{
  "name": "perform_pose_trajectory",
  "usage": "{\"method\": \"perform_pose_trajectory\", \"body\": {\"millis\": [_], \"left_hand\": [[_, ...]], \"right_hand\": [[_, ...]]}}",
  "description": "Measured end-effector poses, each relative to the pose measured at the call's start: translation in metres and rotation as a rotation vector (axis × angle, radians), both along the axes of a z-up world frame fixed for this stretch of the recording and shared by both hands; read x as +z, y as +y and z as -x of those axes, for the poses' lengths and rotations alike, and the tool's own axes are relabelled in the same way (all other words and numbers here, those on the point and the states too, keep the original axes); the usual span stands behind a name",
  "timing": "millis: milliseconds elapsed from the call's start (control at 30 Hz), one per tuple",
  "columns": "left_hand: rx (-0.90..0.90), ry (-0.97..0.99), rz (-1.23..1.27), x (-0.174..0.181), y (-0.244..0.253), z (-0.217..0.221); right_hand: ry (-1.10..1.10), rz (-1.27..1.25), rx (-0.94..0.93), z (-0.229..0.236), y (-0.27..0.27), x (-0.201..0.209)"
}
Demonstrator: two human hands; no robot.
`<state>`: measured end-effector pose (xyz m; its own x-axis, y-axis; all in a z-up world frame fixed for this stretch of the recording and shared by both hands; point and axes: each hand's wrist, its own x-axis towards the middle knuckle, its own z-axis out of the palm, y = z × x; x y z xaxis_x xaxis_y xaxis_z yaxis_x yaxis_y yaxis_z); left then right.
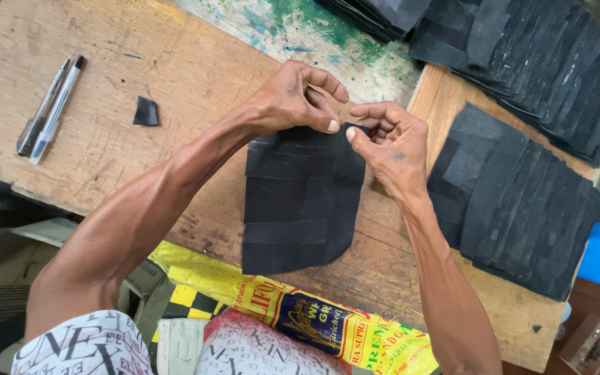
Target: The person repeatedly rubs the edges and surfaces of black rubber pieces with a small abrasive block on a wooden workbench. They handle the pieces one at a time, aligning and rubbing them before stacking them with others.
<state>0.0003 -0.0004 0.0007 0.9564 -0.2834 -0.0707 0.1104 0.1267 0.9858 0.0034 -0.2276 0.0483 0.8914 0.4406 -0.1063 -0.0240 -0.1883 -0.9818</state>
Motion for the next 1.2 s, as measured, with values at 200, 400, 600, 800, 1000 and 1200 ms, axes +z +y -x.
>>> {"method": "perform_pose_trajectory", "body": {"millis": [200, 400, 600, 800, 1000, 1200], "left_hand": [[0.001, -0.01, -0.06, 0.007, 0.0, 0.0], [0.019, -0.075, 0.041, -0.005, -0.01, 0.0], [-0.026, 0.006, -0.048, 0.004, -0.005, 0.006], [-0.23, -0.219, -0.318, 0.007, 0.009, 0.004], [-0.169, 0.016, -0.435, 0.014, 0.009, 0.005], [-0.227, -0.109, -0.412, -0.008, 0.004, -0.004]], "right_hand": [[-0.019, -0.005, 0.018, 0.0, 0.001, 0.001], [-0.148, -0.042, 0.012, 0.009, 0.01, -0.002], [-0.01, -0.063, -0.074, 0.013, 0.01, -0.009], [0.327, -0.313, -0.047, 0.012, 0.0, -0.014], [0.366, -0.024, 0.016, 0.018, -0.016, -0.045], [0.203, 0.206, -0.104, 0.031, -0.006, -0.052]]}}
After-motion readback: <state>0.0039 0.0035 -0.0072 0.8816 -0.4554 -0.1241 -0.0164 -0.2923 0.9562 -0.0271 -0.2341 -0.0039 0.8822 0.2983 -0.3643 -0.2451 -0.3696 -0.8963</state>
